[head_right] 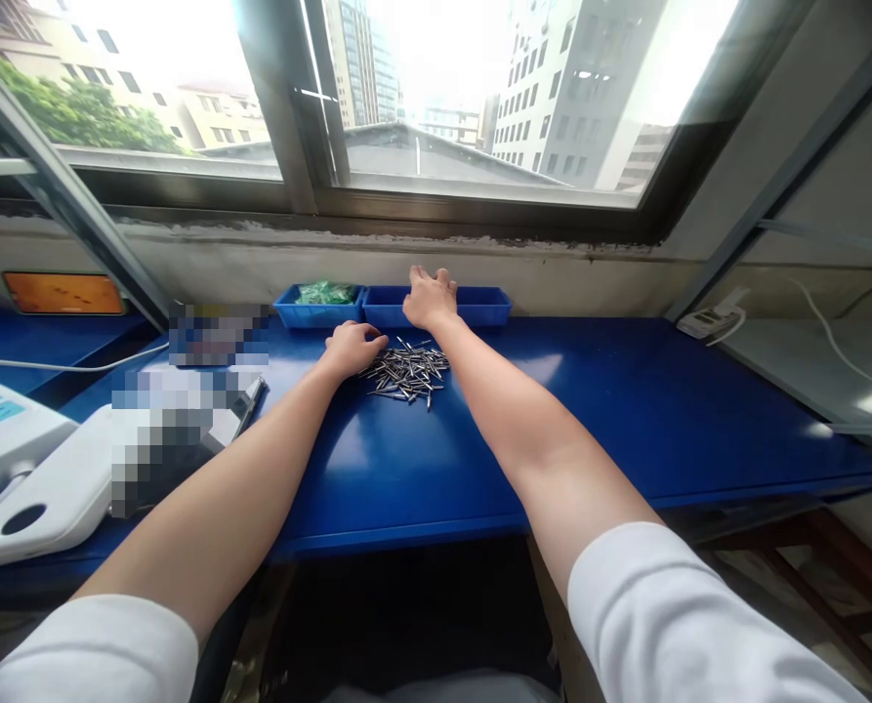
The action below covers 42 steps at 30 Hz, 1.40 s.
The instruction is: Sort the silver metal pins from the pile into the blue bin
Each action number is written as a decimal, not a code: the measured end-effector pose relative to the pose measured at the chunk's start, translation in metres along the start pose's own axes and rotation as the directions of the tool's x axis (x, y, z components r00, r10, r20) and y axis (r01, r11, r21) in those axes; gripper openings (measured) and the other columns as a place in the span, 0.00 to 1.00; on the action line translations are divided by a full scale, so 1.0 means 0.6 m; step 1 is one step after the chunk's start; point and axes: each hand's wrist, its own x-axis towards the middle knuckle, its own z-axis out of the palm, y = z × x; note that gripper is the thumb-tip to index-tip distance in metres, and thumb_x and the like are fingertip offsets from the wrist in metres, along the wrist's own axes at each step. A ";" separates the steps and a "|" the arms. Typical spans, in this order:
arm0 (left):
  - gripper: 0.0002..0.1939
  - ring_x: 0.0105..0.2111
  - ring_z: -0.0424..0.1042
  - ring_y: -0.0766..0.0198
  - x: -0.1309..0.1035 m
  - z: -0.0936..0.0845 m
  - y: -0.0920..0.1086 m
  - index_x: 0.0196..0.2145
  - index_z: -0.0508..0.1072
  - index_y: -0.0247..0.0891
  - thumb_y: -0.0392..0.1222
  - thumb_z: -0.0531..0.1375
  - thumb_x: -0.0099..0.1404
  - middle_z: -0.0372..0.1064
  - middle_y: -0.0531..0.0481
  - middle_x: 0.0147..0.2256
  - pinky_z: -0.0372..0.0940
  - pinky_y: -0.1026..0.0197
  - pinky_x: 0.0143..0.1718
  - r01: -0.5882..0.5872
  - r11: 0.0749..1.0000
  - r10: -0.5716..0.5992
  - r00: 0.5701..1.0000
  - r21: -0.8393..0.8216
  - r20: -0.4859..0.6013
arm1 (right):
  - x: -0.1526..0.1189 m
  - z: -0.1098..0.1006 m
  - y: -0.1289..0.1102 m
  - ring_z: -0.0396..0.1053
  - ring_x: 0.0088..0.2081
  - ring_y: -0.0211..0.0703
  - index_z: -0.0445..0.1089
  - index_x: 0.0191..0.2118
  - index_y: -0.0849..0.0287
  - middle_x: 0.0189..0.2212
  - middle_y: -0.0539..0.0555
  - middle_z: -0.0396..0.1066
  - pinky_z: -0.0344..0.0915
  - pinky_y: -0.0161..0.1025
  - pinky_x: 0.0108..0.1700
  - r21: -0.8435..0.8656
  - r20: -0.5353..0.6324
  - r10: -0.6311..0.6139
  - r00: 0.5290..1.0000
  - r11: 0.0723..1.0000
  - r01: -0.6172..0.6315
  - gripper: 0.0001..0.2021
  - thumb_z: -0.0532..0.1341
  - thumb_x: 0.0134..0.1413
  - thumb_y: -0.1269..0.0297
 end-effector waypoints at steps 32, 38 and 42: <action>0.18 0.47 0.63 0.47 -0.012 0.033 0.020 0.41 0.75 0.43 0.50 0.50 0.63 0.66 0.42 0.43 0.58 0.46 0.48 -0.226 0.971 0.226 0.974 0.083 0.014 | -0.096 0.057 0.022 0.70 0.39 0.43 0.76 0.35 0.57 0.36 0.55 0.75 0.62 0.36 0.44 0.253 0.159 -0.094 0.983 0.966 0.052 0.11 0.56 0.52 0.64; 0.16 0.47 0.65 0.49 -0.012 0.025 0.022 0.41 0.74 0.40 0.47 0.51 0.62 0.69 0.43 0.41 0.59 0.47 0.48 -0.261 0.965 0.261 0.964 0.021 -0.041 | -0.099 0.051 0.021 0.70 0.39 0.44 0.74 0.33 0.58 0.35 0.55 0.75 0.61 0.38 0.43 0.312 0.037 -0.089 0.995 0.947 0.073 0.11 0.54 0.54 0.65; 0.19 0.47 0.66 0.54 -0.012 0.018 0.024 0.50 0.68 0.37 0.43 0.54 0.61 0.71 0.45 0.41 0.59 0.51 0.50 -0.354 0.928 0.330 0.926 -0.116 -0.184 | -0.106 0.034 0.017 0.69 0.34 0.39 0.72 0.35 0.59 0.31 0.51 0.74 0.61 0.34 0.38 0.520 -0.044 -0.116 0.992 0.846 0.121 0.10 0.53 0.56 0.66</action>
